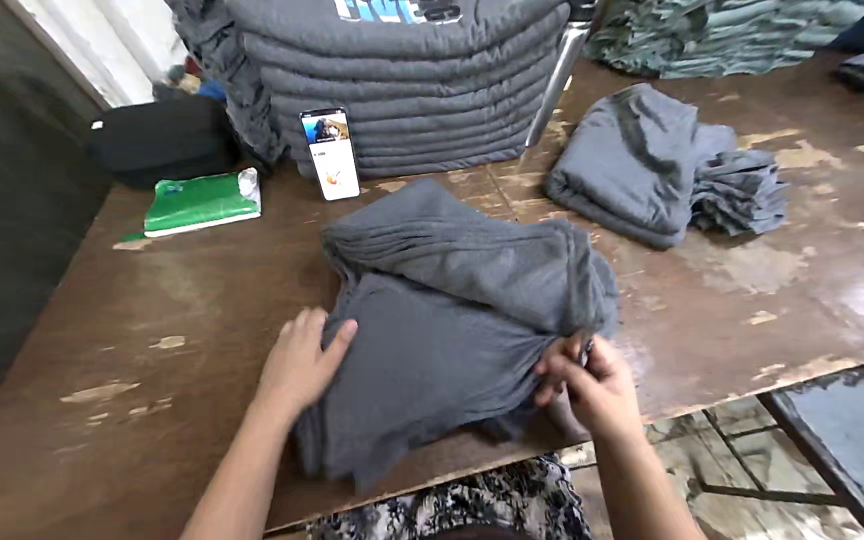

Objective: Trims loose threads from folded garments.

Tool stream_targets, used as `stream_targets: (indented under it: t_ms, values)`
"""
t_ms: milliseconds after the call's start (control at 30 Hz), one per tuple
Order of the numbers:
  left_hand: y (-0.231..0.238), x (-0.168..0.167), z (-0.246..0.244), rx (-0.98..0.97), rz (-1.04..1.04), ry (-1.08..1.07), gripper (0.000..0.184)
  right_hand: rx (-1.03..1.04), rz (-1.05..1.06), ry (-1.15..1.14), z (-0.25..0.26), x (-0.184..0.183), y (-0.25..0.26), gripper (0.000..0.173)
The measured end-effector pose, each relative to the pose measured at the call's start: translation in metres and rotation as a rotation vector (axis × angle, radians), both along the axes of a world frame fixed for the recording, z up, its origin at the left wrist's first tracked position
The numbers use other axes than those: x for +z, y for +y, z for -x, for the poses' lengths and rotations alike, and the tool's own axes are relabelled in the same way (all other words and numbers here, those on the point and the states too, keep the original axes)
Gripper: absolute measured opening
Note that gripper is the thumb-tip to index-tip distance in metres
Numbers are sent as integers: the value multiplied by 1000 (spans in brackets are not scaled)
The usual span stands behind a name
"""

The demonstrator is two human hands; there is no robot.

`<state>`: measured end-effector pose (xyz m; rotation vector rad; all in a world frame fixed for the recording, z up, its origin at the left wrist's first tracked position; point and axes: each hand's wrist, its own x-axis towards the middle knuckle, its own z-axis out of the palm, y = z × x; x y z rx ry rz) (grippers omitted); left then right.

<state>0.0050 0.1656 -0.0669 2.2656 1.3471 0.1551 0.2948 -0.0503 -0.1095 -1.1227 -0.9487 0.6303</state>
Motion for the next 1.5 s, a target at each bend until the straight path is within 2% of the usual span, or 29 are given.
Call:
stream_targets:
  t_ms: [100,200,267,333,367,433,500,533,600,700,833,900,967,1100,1233,1333,1500]
  values:
    - [-63,0,-11,35,-35,94,85,-197,103,-57,-43,5,30,11]
    - [-102,-5,-35,30,-18,49,86,-271,190,-179,-74,9,54,18]
    - [-116,-14,-48,-1,-24,-60,81,-332,216,-429,-74,13,51,34]
    - [-126,-27,-55,-26,-52,-217,65,-365,134,-630,-54,20,38,38]
    - [-129,-33,-56,-32,-67,-305,54,-305,73,-671,-41,22,30,34]
    - [-134,-45,-52,-30,-109,-447,39,-26,-10,-635,-14,22,11,24]
    - [-134,-48,-40,-26,-109,-490,35,211,-25,-611,5,16,-3,25]
    - [-131,-46,-34,-18,-122,-482,36,234,-21,-633,12,12,-6,27]
    - [-126,-40,-27,-2,-208,-476,35,161,-18,-647,16,2,-10,25]
    - [-114,-28,-35,-24,-293,-594,28,94,-38,-553,15,-6,-10,13]
    - [-96,-19,-68,-37,-244,-582,34,95,-6,-583,13,3,-10,9]
    - [-94,-11,-83,38,-199,-542,36,129,20,-644,11,10,-8,11]
    - [-90,-10,-91,116,-169,-565,29,161,31,-691,7,20,-2,15]
    - [-82,-17,-81,163,-38,-762,19,189,41,-784,2,46,20,30]
    - [-78,-26,-74,166,-41,-833,16,181,191,-1069,7,64,51,38]
    - [-80,-27,-76,172,-48,-827,13,249,407,-1269,15,75,66,41]
    - [-82,-27,-76,187,-43,-874,10,353,571,-1370,23,77,74,41]
